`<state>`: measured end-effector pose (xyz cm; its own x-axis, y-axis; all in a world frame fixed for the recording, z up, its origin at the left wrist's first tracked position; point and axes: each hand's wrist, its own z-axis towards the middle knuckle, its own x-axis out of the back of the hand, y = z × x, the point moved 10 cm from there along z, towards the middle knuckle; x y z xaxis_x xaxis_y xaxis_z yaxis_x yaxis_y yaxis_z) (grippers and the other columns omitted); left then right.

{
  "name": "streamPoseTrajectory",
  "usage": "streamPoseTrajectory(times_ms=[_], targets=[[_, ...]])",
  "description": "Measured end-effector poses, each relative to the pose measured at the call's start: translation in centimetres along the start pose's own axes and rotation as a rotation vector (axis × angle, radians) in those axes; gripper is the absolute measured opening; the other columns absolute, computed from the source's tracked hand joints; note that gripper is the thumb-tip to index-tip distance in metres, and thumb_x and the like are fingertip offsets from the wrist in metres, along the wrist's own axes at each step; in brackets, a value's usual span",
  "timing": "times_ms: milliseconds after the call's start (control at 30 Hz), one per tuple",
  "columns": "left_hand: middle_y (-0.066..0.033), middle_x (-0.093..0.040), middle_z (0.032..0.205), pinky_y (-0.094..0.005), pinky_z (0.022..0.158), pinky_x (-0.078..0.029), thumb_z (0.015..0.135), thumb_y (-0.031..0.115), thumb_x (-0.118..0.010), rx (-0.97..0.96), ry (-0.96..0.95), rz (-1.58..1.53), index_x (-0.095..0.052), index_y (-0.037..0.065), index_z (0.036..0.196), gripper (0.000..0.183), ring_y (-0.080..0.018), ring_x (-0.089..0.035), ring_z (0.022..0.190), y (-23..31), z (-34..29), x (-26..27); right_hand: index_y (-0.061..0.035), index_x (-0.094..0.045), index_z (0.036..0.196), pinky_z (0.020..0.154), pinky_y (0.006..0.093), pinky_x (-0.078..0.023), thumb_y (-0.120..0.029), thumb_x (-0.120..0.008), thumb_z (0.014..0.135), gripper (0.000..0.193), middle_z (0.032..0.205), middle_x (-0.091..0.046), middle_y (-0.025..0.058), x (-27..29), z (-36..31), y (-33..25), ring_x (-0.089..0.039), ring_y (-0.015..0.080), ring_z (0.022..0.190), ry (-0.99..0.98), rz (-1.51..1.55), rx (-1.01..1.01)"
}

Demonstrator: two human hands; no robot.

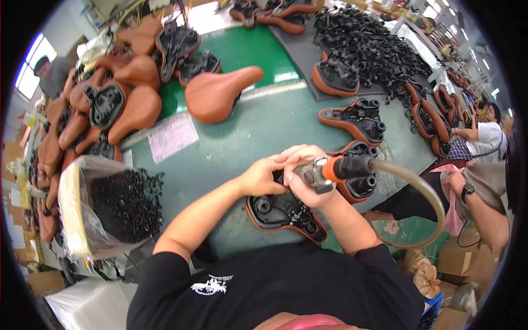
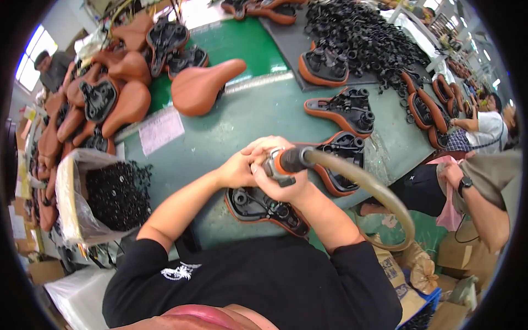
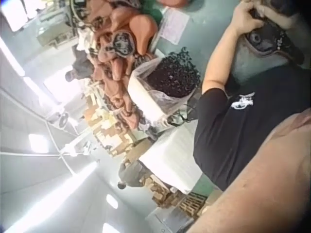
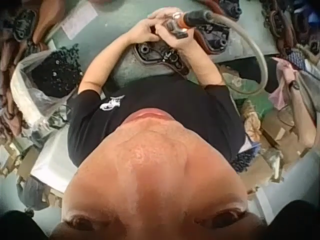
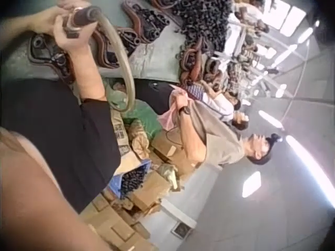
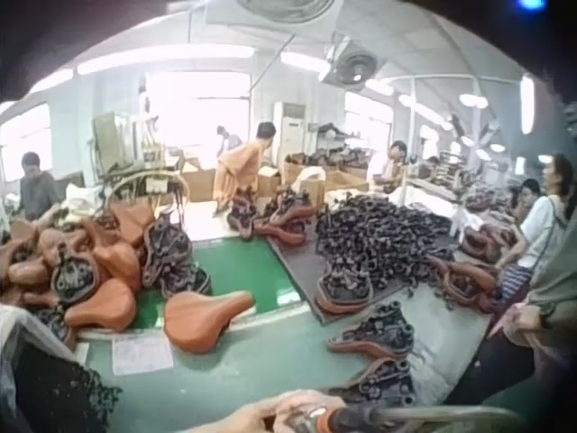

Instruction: Assembling bicycle saddles by attaching plastic base components using a pneumatic screwdriver on a factory production line.

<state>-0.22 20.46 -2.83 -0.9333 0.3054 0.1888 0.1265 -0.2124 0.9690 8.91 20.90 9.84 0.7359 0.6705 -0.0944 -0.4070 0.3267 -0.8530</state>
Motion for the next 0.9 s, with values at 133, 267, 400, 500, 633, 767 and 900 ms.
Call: streamPoseTrajectory(times_ms=[133, 267, 400, 500, 633, 767, 900], targets=[[-0.0144, -0.069, 0.127, -0.0422, 0.108, -0.051, 0.067, 0.005, -0.081, -0.086, 0.053, 0.174, -0.073, 0.003, 0.114, 0.048, -0.0317, -0.066, 0.122, 2.0, -0.7, 1.3, -0.0015, -0.060, 0.112, 0.073, 0.0330, -0.057, 0.013, -0.066, 0.082, 0.033, 0.111, -0.072, 0.0174, 0.9, -1.2, -6.7, -0.069, 0.0166, 0.078, -0.005, -0.030, 0.165], [-0.0107, -0.072, 0.119, -0.0401, 0.104, -0.053, 0.064, 0.007, -0.080, -0.082, 0.204, 0.356, -0.073, 0.004, 0.107, 0.044, -0.0277, -0.068, 0.117, 6.3, 0.4, 8.7, -0.0008, -0.057, 0.112, 0.068, 0.0320, -0.058, 0.012, -0.062, 0.086, 0.029, 0.108, -0.069, 0.0242, 3.8, -3.8, -11.0, -0.069, 0.0176, 0.078, 0.053, -0.014, 0.209], [-0.0119, -0.075, 0.100, -0.0365, 0.092, -0.055, 0.071, 0.014, -0.084, 0.055, 0.847, 0.562, -0.073, -0.002, 0.109, 0.042, -0.0243, -0.071, 0.100, 7.7, 5.0, 23.2, -0.0012, -0.053, 0.118, 0.069, 0.0328, -0.060, 0.012, -0.060, 0.090, 0.032, 0.109, -0.066, 0.0230, 6.4, -6.3, -9.6, -0.065, 0.0152, 0.072, 0.186, 0.065, 0.173], [-0.0226, -0.071, 0.120, -0.0421, 0.100, -0.053, 0.081, 0.034, -0.088, -0.141, 1.165, 0.801, -0.069, -0.004, 0.119, 0.057, -0.0338, -0.068, 0.113, 7.6, 3.7, 32.0, -0.0009, -0.054, 0.119, 0.068, 0.0327, -0.059, 0.012, -0.061, 0.090, 0.033, 0.111, -0.068, 0.0235, 7.4, -7.0, -7.6, -0.067, 0.0155, 0.071, 0.243, 0.257, 0.088], [-0.0234, -0.054, 0.151, -0.0494, 0.117, -0.042, 0.075, 0.050, -0.088, 0.218, 0.604, 1.346, -0.057, 0.008, 0.148, 0.090, -0.0416, -0.050, 0.141, 3.6, 4.8, 25.4, -0.0015, -0.052, 0.117, 0.066, 0.0363, -0.057, 0.007, -0.060, 0.092, 0.028, 0.113, -0.067, 0.0261, 11.3, -10.3, -6.1, -0.066, 0.0194, 0.066, 0.360, 0.158, -0.083], [-0.0276, -0.038, 0.163, -0.0525, 0.121, -0.037, 0.078, 0.051, -0.087, 0.516, 0.567, 1.426, -0.025, 0.012, 0.168, 0.116, -0.0517, -0.037, 0.148, 0.1, 2.3, 22.8, -0.0002, -0.056, 0.109, 0.061, 0.0332, -0.055, 0.007, -0.061, 0.089, 0.022, 0.116, -0.068, 0.0248, 15.1, -14.4, -2.3, -0.066, 0.0195, 0.063, 0.589, 0.015, -0.379], [-0.0320, -0.054, 0.139, -0.0533, 0.111, -0.044, 0.090, 0.028, -0.080, -0.087, 0.880, 1.417, -0.042, -0.007, 0.150, 0.080, -0.0506, -0.052, 0.130, 1.0, 3.0, 23.7, 0.0025, -0.058, 0.110, 0.059, 0.0315, -0.054, 0.005, -0.066, 0.090, 0.022, 0.126, -0.067, 0.0240, 16.0, -16.0, 0.8, -0.067, 0.0162, 0.063, 0.653, -0.058, -0.537]])
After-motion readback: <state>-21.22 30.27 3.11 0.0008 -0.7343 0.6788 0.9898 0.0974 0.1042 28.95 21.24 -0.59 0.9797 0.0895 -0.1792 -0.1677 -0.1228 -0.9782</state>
